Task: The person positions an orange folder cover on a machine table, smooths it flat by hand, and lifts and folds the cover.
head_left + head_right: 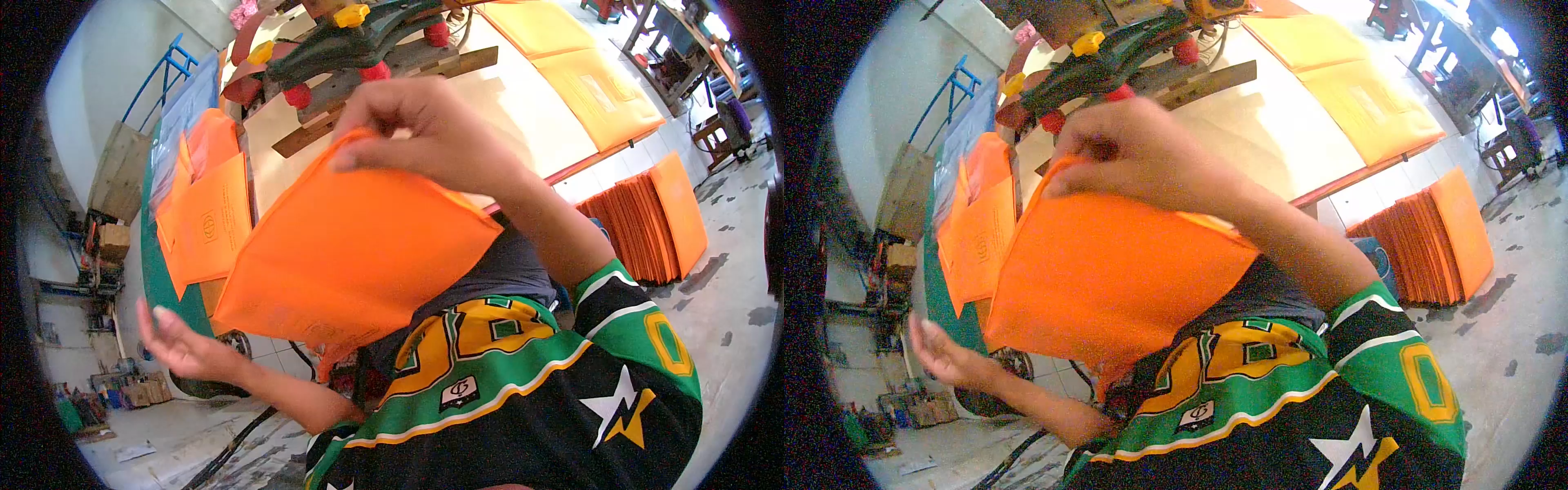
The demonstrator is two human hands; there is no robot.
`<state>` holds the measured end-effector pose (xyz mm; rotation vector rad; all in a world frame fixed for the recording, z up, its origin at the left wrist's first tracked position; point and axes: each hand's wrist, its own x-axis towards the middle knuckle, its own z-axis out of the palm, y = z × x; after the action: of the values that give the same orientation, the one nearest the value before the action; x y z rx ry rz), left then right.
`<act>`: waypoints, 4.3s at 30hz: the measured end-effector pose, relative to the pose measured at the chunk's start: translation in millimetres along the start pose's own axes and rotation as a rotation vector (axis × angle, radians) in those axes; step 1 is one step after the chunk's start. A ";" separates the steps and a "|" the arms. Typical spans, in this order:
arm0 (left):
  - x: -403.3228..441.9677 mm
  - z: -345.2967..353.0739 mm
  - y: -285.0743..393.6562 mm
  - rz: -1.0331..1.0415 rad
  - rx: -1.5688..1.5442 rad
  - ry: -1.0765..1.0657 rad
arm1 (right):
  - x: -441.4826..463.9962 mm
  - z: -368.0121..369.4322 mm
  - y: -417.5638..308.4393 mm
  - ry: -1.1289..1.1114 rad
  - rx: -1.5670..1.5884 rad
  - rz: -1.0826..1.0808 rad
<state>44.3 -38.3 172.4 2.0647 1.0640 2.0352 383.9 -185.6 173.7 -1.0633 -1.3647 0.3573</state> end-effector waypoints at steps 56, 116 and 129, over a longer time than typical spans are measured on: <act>63.1 30.2 19.2 -0.367 -0.465 0.000 | -53.2 -27.8 -19.8 0.217 0.262 0.314; -83.2 -95.0 -104.7 -0.794 -1.266 -0.095 | -94.3 -46.0 -4.3 0.008 -0.002 0.394; -81.7 -92.6 -73.3 -1.042 -0.420 -1.301 | -119.7 -66.0 -9.2 -0.352 -0.303 0.366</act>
<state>-61.5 -61.8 78.2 1.4845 0.8996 0.2246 411.7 -307.3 117.2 -1.5644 -1.5660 0.6452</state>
